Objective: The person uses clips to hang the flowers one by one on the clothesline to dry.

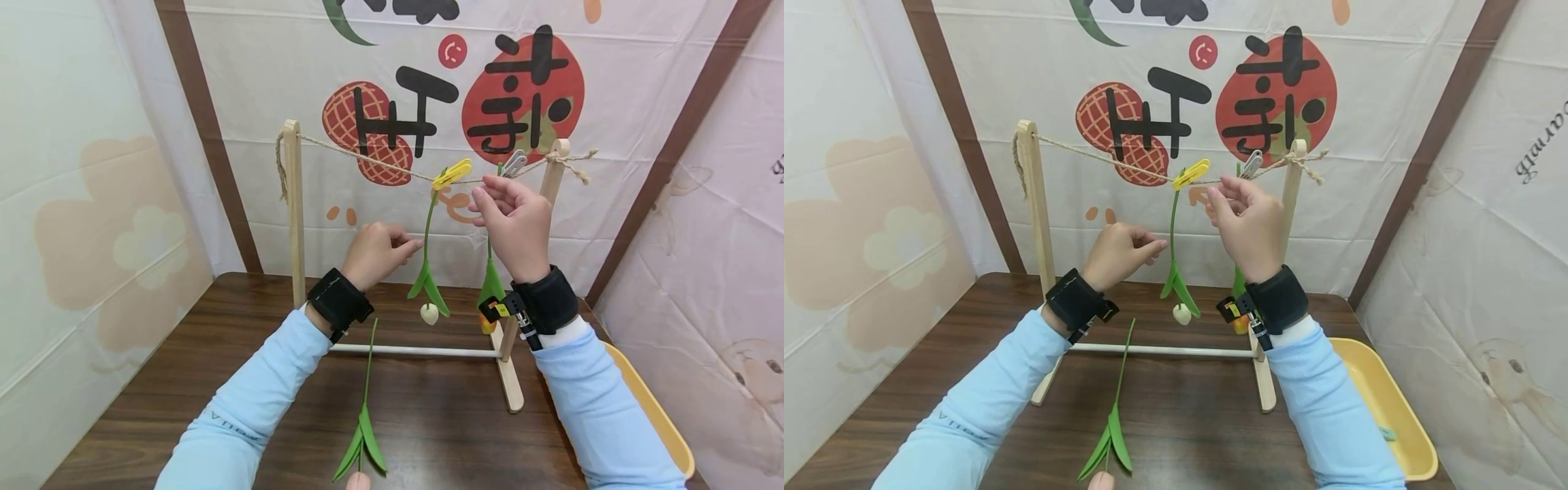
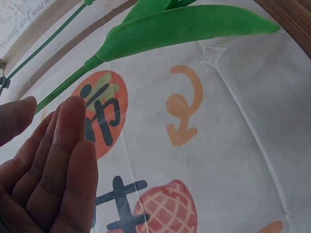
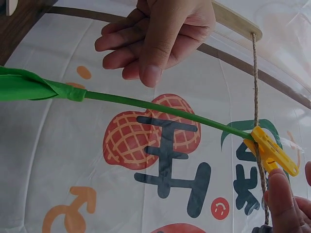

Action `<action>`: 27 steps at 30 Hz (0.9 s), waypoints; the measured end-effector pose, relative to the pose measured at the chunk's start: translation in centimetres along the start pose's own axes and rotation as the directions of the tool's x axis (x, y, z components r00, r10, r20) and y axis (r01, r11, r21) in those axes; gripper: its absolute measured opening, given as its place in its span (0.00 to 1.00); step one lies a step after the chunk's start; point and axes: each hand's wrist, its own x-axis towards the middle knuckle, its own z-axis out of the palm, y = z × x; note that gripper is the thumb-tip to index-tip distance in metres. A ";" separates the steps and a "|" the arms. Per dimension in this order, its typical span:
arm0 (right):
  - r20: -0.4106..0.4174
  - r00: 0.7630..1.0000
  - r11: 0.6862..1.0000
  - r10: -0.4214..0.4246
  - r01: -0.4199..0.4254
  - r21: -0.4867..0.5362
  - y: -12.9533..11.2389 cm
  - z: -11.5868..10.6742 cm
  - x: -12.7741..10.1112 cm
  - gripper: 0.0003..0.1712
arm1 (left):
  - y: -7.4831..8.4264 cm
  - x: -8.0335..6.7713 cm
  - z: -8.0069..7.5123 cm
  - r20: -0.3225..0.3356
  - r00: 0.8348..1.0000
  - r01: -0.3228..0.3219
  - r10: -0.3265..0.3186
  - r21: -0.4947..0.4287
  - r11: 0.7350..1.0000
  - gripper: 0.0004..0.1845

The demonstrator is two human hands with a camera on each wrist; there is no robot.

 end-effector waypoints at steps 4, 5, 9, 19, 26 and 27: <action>0.005 1.000 1.000 0.002 -0.002 -0.006 0.2 0.1 -0.4 0.17 | -0.2 -0.2 -0.1 0.002 1.000 0.003 -0.003 0.003 1.000 0.12; 0.005 1.000 1.000 0.000 0.000 -0.009 0.3 0.1 -0.5 0.17 | -0.2 -0.2 -0.1 0.002 1.000 0.003 -0.003 0.004 1.000 0.12; 0.007 1.000 1.000 -0.013 0.013 -0.013 0.5 0.1 -0.9 0.17 | -0.3 -0.4 -0.2 0.006 1.000 0.005 -0.005 0.007 1.000 0.13; 0.023 1.000 1.000 0.003 -0.003 0.008 1.5 -0.2 -2.3 0.16 | -0.4 -1.0 -0.2 0.014 1.000 -0.018 0.018 0.015 1.000 0.12; 0.044 0.999 1.000 0.012 -0.011 -0.011 2.1 -0.3 -3.1 0.15 | -0.4 -1.6 -0.1 0.022 1.000 -0.016 0.015 0.046 0.999 0.11; 0.047 0.999 1.000 0.016 -0.015 -0.016 2.3 -0.3 -3.3 0.15 | -0.4 -1.7 -0.1 0.026 1.000 -0.015 0.013 0.051 0.999 0.11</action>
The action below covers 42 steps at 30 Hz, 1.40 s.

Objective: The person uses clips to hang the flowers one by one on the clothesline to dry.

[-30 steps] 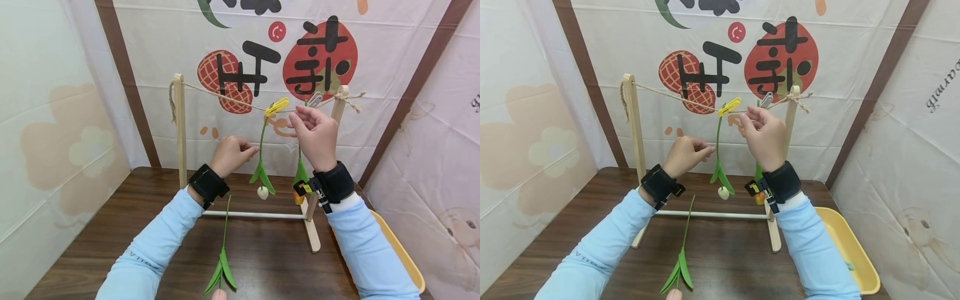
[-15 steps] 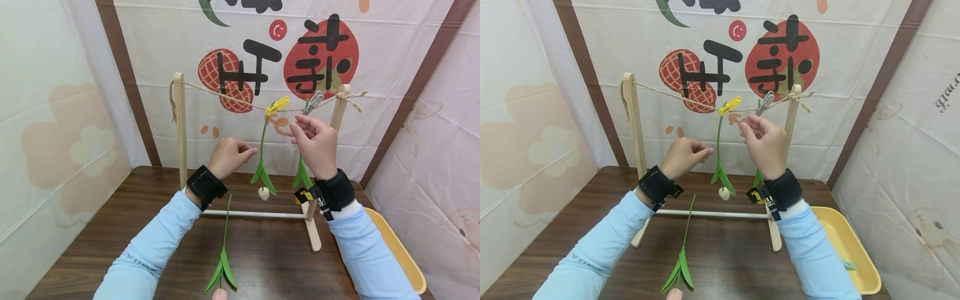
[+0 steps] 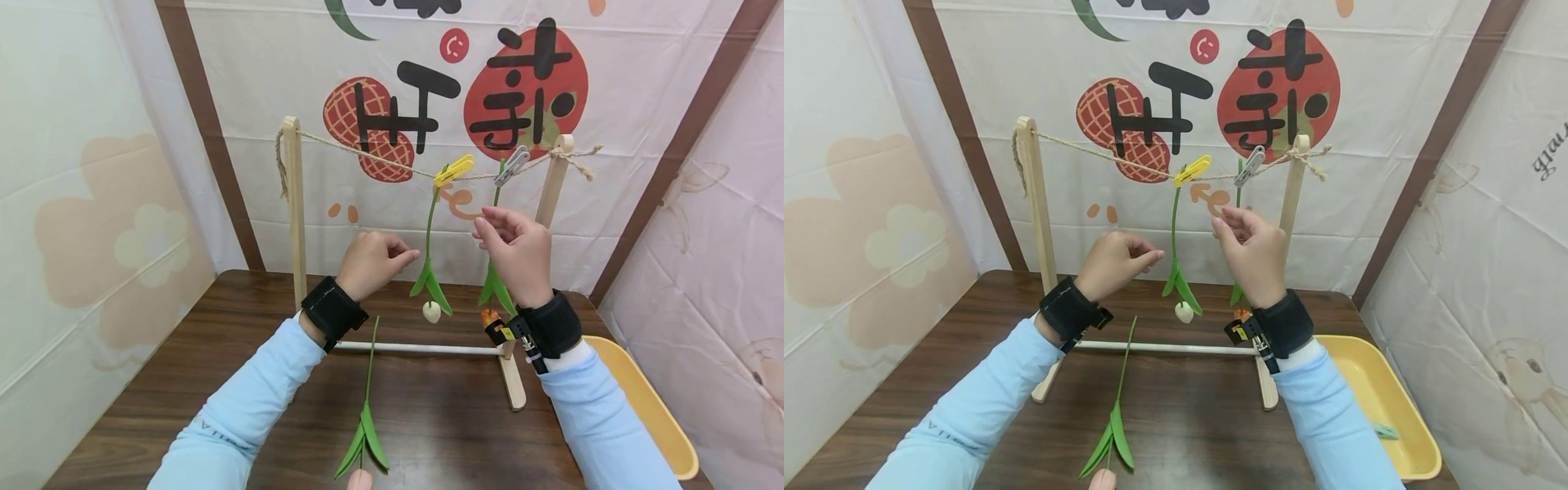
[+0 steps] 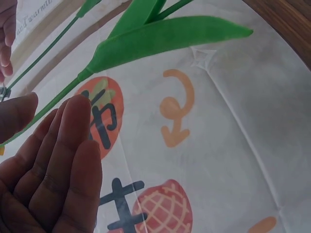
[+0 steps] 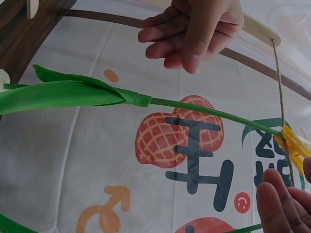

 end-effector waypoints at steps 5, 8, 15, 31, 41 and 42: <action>0.015 1.000 1.000 0.014 -0.014 -0.028 0.5 0.2 -0.7 0.15 | 0.1 -0.4 0.1 0.008 1.000 0.003 -0.003 0.016 1.000 0.12; 0.016 1.000 0.999 0.012 -0.012 -0.030 0.7 0.3 -1.0 0.15 | 0.0 -0.6 0.1 0.007 1.000 -0.007 0.007 0.018 1.000 0.12; 0.021 1.000 0.999 -0.002 0.003 -0.037 1.1 0.4 -1.7 0.14 | 0.0 -1.2 0.2 0.008 1.000 -0.027 0.027 0.023 0.999 0.12; 0.039 0.999 0.997 -0.016 0.019 -0.077 2.0 0.2 -3.4 0.12 | 0.2 -2.3 0.2 0.020 0.999 -0.029 0.029 0.013 0.999 0.11; 0.049 0.998 0.994 -0.039 0.044 -0.101 2.8 0.3 -4.3 0.11 | -0.1 -2.9 0.1 0.028 0.999 -0.018 0.017 0.012 1.000 0.12; 0.049 0.998 0.994 -0.039 0.043 -0.100 2.9 0.3 -4.4 0.11 | -0.1 -3.0 0.1 0.029 0.999 -0.018 0.018 0.014 1.000 0.12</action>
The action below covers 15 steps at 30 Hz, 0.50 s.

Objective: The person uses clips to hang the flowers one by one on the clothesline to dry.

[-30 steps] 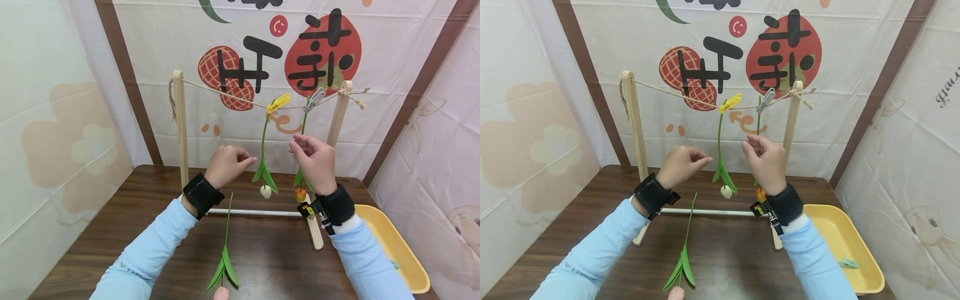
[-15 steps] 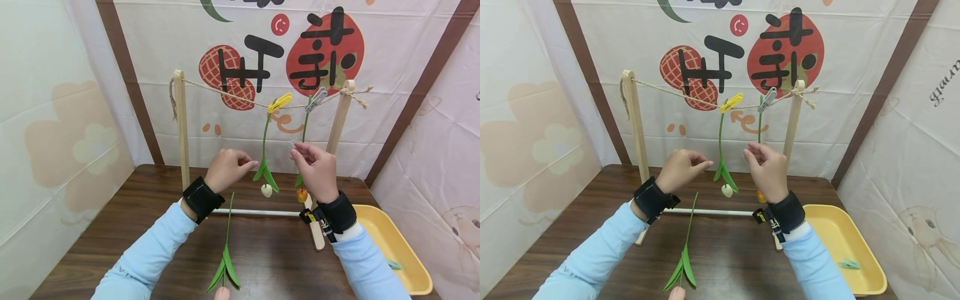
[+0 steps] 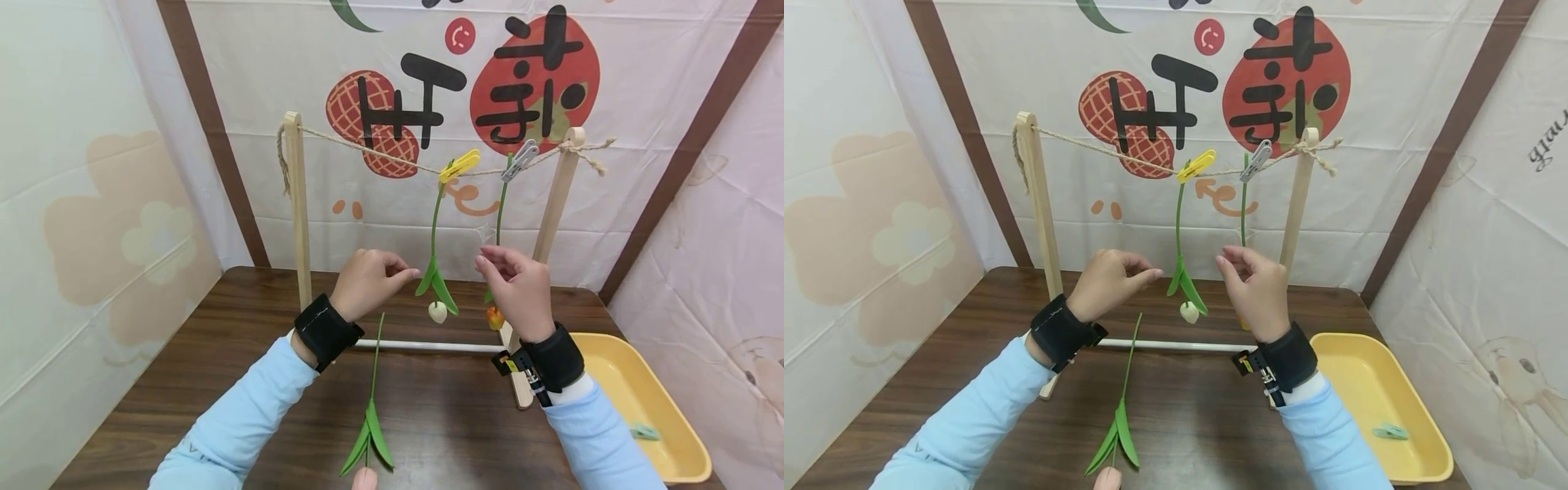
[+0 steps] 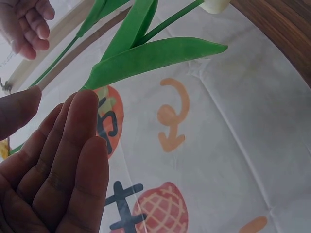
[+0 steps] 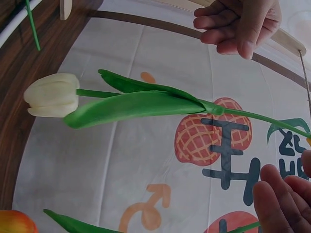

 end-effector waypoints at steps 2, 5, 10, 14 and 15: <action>0.001 1.000 1.000 0.002 -0.002 0.003 0.2 0.1 -0.2 0.10 | -0.1 -0.1 0.0 0.000 1.000 -0.003 0.003 0.010 1.000 0.12; 0.000 1.000 1.000 0.004 -0.004 0.018 0.4 0.1 -0.5 0.10 | -0.2 -0.3 0.1 -0.001 1.000 -0.011 0.011 0.027 1.000 0.11; -0.006 1.000 0.999 0.002 -0.002 0.033 0.6 0.1 -0.8 0.09 | -0.4 -0.4 0.3 -0.006 1.000 -0.014 0.015 0.036 0.999 0.11; -0.004 1.000 1.000 0.011 -0.011 0.018 0.6 0.1 -0.9 0.09 | -0.5 -0.6 0.4 -0.004 1.000 -0.007 0.007 0.027 1.000 0.11; -0.002 1.000 1.000 0.013 -0.013 0.012 0.6 0.1 -1.0 0.09 | -0.6 -0.7 0.4 -0.003 1.000 -0.005 0.005 0.024 1.000 0.11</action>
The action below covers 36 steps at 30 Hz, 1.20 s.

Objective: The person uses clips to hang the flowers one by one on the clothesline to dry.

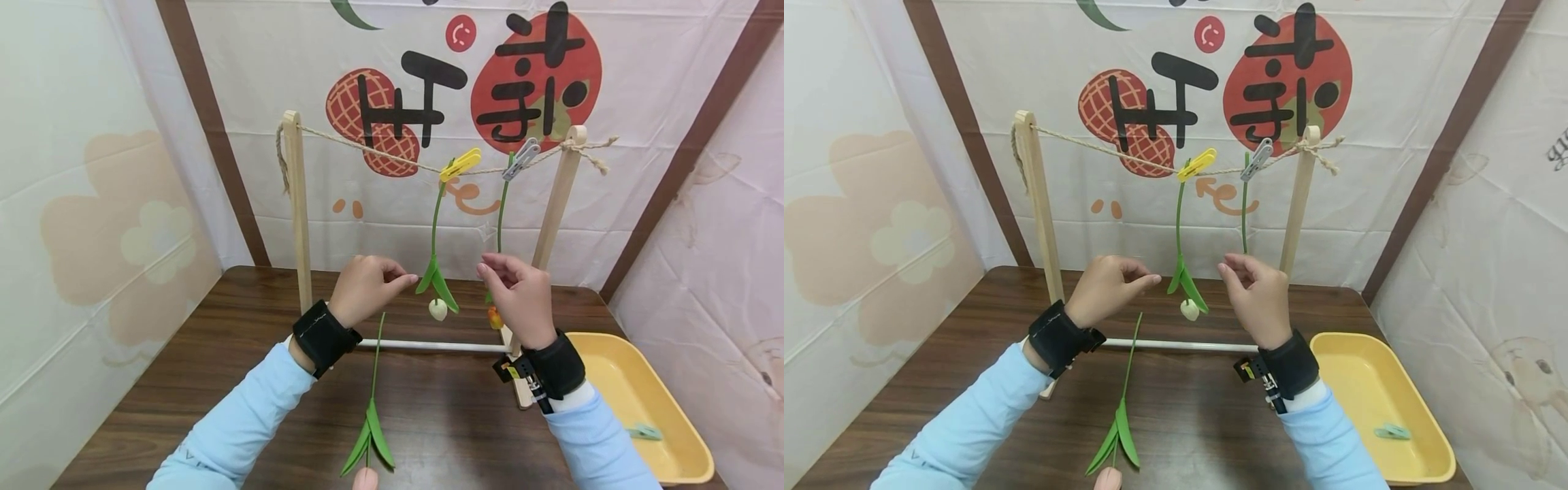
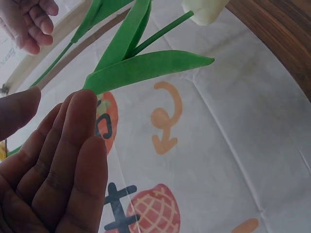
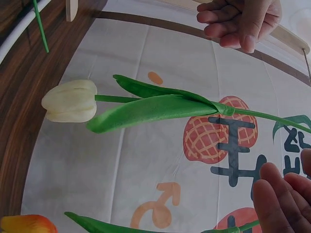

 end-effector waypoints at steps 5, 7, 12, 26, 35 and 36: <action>0.012 1.000 1.000 -0.002 0.003 -0.028 0.4 0.1 -0.4 0.09 | -0.1 -0.2 0.0 0.004 1.000 0.006 -0.006 -0.008 1.000 0.10; 0.014 1.000 1.000 -0.004 0.004 -0.031 0.5 0.1 -0.5 0.09 | -0.1 -0.3 0.0 0.003 1.000 0.007 -0.007 -0.008 1.000 0.10; 0.017 1.000 0.999 0.000 0.001 -0.034 0.7 0.1 -0.8 0.09 | 0.0 -0.6 0.0 0.011 1.000 0.016 -0.016 -0.011 1.000 0.10; 0.031 0.999 0.999 0.019 -0.018 -0.030 1.1 0.1 -1.8 0.09 | 0.0 -1.2 0.2 0.020 1.000 0.002 -0.002 -0.007 1.000 0.10; 0.053 0.997 0.997 0.060 -0.057 -0.059 1.8 0.2 -3.1 0.09 | -0.6 -2.2 0.6 0.039 0.999 0.037 -0.037 -0.004 0.999 0.10; 0.054 0.996 0.996 0.067 -0.064 -0.060 1.8 0.2 -3.2 0.09 | -0.6 -2.3 0.6 0.041 0.998 0.041 -0.041 -0.003 0.999 0.10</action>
